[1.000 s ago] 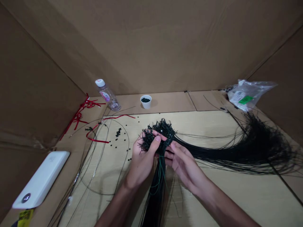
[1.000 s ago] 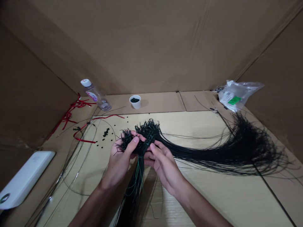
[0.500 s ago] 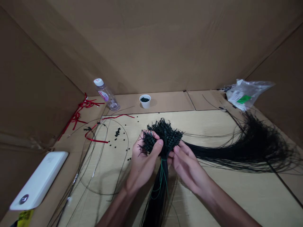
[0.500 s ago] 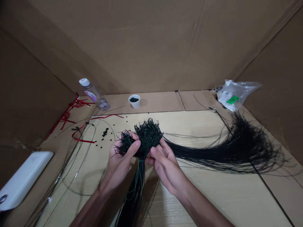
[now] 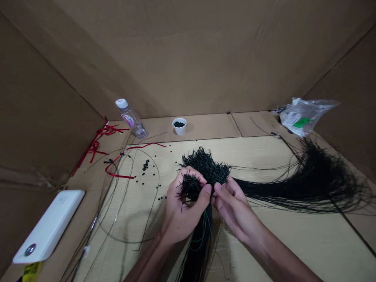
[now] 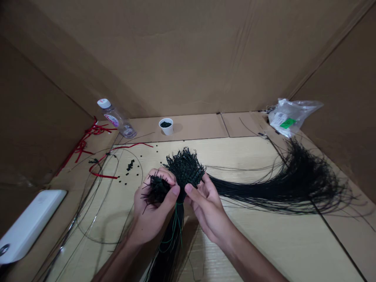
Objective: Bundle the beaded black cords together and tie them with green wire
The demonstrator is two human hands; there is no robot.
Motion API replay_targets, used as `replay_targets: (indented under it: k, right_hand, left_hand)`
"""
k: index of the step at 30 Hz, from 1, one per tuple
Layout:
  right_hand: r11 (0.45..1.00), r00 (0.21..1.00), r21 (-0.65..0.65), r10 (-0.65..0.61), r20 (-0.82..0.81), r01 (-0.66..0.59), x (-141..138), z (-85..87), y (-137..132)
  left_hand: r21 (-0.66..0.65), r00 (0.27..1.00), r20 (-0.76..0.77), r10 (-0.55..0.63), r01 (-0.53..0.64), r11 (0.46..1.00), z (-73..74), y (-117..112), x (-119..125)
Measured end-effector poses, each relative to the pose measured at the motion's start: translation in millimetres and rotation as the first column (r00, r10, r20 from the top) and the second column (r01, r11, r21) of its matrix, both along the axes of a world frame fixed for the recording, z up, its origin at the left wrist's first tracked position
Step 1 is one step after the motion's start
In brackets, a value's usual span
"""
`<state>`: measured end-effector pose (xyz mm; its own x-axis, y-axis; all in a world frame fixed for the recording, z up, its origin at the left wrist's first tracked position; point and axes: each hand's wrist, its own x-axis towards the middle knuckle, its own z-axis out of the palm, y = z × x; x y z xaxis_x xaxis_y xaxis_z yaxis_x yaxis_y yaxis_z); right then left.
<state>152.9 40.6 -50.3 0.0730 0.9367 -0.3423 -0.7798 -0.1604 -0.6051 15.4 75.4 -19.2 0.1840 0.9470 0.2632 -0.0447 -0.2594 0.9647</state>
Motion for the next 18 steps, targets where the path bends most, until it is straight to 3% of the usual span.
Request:
replay_targets:
  k: [6, 13, 18]
  right_hand:
    - [0.999, 0.993, 0.031, -0.021, 0.115, 0.018, 0.3, -0.5, 1.2]
    - [0.995, 0.970, 0.101, -0.012, 0.245, -0.013, 1.3, -3.4, 2.2]
    - [0.989, 0.953, 0.150, -0.028, 0.301, -0.018, 3.1, -4.3, 1.9]
  left_hand:
    - [-0.160, 0.994, -0.111, 0.008, -0.025, 0.987, 1.4, 3.6, 2.0]
    - [-0.323, 0.999, -0.037, -0.014, 0.002, 0.947, 2.1, 5.0, -2.0]
    - [-0.360, 1.000, -0.025, -0.002, -0.007, 0.933, 0.8, 5.4, -3.0]
